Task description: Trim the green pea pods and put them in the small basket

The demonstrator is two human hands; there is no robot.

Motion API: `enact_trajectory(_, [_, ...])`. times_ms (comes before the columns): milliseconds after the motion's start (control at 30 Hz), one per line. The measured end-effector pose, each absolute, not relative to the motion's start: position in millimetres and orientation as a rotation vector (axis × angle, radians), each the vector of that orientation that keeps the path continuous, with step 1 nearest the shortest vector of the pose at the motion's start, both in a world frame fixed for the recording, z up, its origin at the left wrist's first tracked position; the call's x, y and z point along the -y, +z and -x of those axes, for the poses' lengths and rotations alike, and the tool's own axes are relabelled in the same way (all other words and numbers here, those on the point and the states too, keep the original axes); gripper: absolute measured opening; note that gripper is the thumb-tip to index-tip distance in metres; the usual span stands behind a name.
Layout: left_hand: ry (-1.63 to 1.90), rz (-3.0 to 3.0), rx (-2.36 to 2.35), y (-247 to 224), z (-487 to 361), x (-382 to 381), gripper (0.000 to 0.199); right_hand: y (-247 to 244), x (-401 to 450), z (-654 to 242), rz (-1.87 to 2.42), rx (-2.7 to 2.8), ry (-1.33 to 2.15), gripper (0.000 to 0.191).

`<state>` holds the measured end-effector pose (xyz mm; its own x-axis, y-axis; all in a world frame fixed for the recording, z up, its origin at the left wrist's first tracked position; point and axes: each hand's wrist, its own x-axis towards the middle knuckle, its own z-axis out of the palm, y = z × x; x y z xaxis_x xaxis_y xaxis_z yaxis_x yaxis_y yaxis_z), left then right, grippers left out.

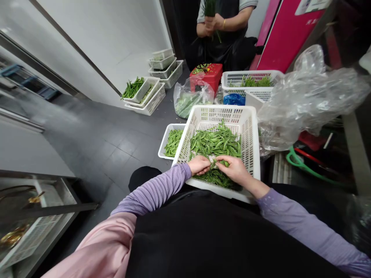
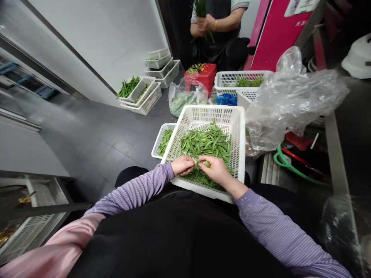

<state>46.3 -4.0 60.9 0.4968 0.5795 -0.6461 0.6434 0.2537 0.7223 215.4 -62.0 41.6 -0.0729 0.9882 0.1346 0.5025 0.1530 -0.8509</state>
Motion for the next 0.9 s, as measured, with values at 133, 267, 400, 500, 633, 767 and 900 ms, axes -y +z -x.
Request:
enact_trajectory(133, [-0.308, -1.531, -1.326, 47, -30, 6, 0.017, 42, 55, -225, 1.557, 1.451, 0.849, 0.026])
enact_trajectory(267, [-0.227, -1.661, -1.154, 62, -27, 7, 0.039, 38, 50, -228, 1.505, 1.376, 0.920, 0.027])
enact_trajectory(400, [-0.187, -1.981, -0.918, 84, -42, 3, 0.025, 36, 51, -225, 1.473, 1.406, 1.003, 0.029])
enact_trajectory(500, [-0.293, -2.259, -0.899, 93, -50, -3, 0.024, 41, 55, -224, 1.521, 1.605, 0.789, 0.027])
enact_trajectory(633, [-0.527, -2.538, -0.815, 99, -52, -9, 0.020, 48, 60, -222, 1.473, 2.119, 0.356, 0.026])
enact_trajectory(767, [-0.543, -2.666, -0.712, 104, -57, -9, 0.022, 49, 59, -220, 1.389, 2.318, 0.337, 0.017])
enact_trajectory(900, [-0.361, -2.716, -0.724, 106, -66, -6, 0.027, 50, 54, -218, 1.439, 2.107, 0.628, 0.011])
